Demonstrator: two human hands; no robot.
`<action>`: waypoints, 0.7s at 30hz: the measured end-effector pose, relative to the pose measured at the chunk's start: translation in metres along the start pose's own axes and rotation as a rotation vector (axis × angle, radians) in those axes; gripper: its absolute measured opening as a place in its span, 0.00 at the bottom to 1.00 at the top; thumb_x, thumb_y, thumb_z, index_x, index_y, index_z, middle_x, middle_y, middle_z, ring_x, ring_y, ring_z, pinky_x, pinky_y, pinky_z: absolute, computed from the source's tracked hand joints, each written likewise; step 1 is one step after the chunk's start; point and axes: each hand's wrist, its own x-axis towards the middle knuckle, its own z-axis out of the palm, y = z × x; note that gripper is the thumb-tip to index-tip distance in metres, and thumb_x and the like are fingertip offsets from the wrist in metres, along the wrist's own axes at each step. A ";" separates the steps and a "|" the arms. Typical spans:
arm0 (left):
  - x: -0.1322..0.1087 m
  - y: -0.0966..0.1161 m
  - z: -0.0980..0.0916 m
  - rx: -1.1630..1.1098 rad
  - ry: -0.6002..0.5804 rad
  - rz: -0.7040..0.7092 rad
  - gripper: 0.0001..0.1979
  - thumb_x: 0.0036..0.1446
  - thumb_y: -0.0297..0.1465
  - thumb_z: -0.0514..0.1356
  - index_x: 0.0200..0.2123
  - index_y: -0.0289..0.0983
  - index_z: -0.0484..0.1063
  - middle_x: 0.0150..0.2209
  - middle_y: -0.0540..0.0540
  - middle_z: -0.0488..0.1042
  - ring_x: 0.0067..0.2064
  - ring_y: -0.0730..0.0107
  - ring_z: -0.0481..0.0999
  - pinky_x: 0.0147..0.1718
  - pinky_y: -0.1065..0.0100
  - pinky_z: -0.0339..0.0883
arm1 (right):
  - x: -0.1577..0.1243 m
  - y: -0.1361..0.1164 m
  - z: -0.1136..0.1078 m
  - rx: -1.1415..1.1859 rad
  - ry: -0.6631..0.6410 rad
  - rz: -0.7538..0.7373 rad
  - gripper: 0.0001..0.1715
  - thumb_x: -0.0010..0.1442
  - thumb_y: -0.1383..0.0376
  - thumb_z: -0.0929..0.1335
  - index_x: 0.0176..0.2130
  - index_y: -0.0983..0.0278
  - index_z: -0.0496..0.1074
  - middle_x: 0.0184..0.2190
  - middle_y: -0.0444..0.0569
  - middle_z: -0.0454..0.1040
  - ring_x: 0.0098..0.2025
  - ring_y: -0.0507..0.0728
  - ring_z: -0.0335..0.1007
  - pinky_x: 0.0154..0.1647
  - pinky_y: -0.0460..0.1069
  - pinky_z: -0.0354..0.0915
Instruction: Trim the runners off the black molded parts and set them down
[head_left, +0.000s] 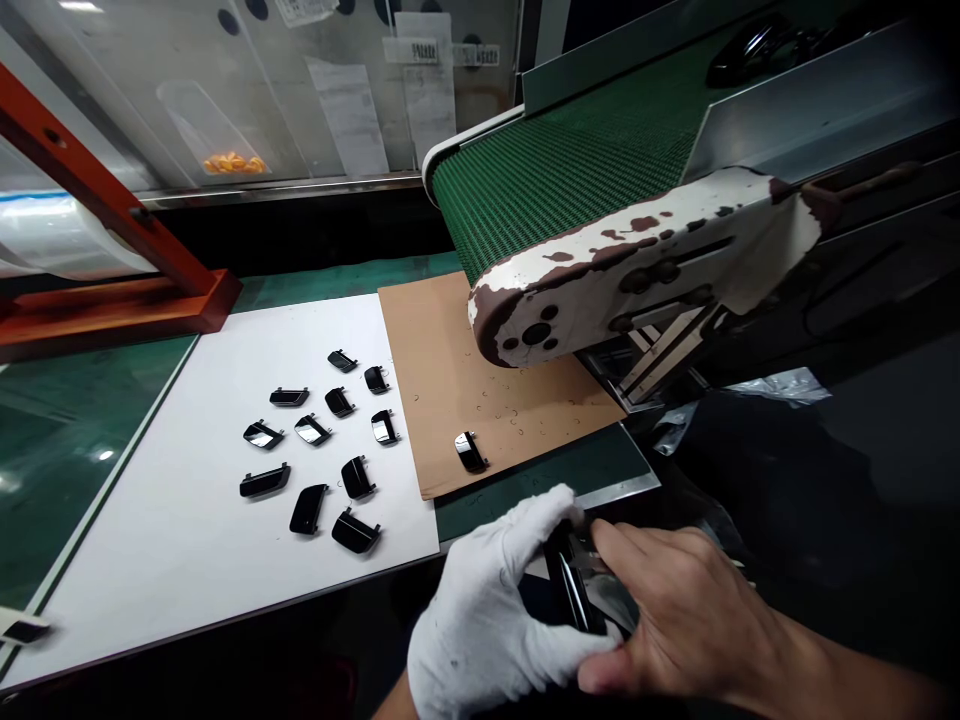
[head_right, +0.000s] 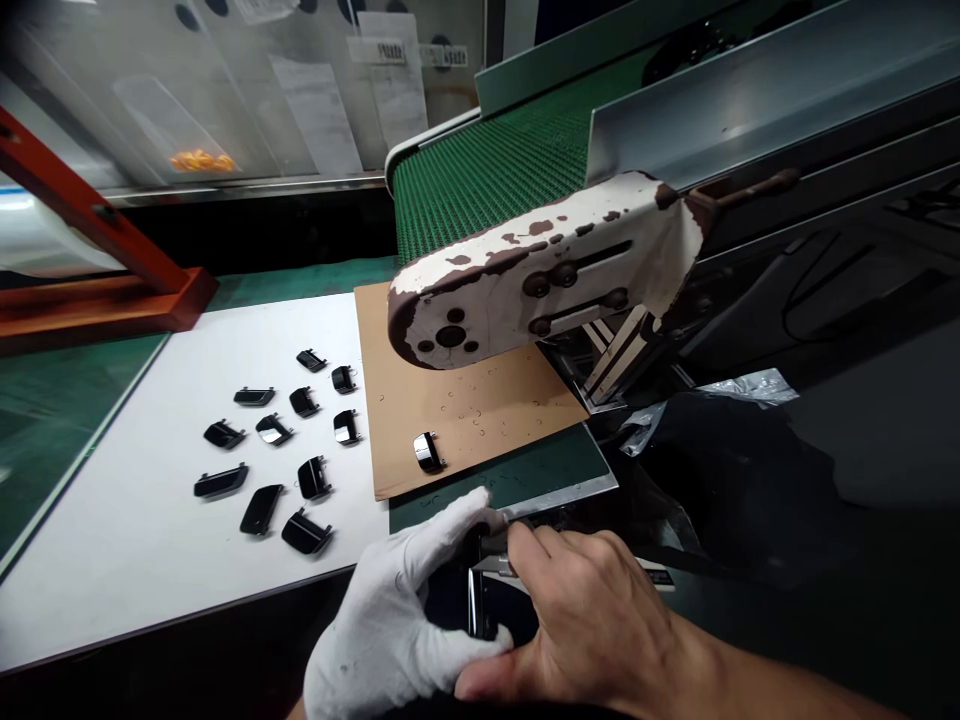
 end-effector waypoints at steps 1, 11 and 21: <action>0.000 0.001 0.000 0.014 -0.002 -0.005 0.37 0.41 0.32 0.73 0.56 0.39 0.66 0.46 0.46 0.78 0.44 0.59 0.80 0.47 0.65 0.73 | -0.001 0.000 0.000 -0.018 0.009 -0.002 0.49 0.58 0.34 0.44 0.20 0.64 0.68 0.13 0.45 0.67 0.14 0.54 0.67 0.16 0.51 0.53; -0.002 0.001 0.000 0.062 0.019 -0.022 0.35 0.43 0.38 0.72 0.55 0.39 0.68 0.46 0.45 0.79 0.43 0.59 0.80 0.45 0.66 0.75 | -0.002 0.001 0.002 -0.018 -0.006 -0.044 0.48 0.59 0.35 0.44 0.19 0.64 0.67 0.12 0.45 0.66 0.13 0.53 0.64 0.15 0.50 0.52; -0.001 -0.004 -0.001 -0.039 0.039 -0.094 0.38 0.42 0.38 0.73 0.56 0.37 0.68 0.47 0.43 0.78 0.45 0.58 0.80 0.48 0.64 0.74 | -0.002 0.004 0.002 0.013 -0.015 -0.107 0.44 0.64 0.41 0.47 0.19 0.64 0.67 0.13 0.45 0.66 0.14 0.52 0.63 0.15 0.50 0.51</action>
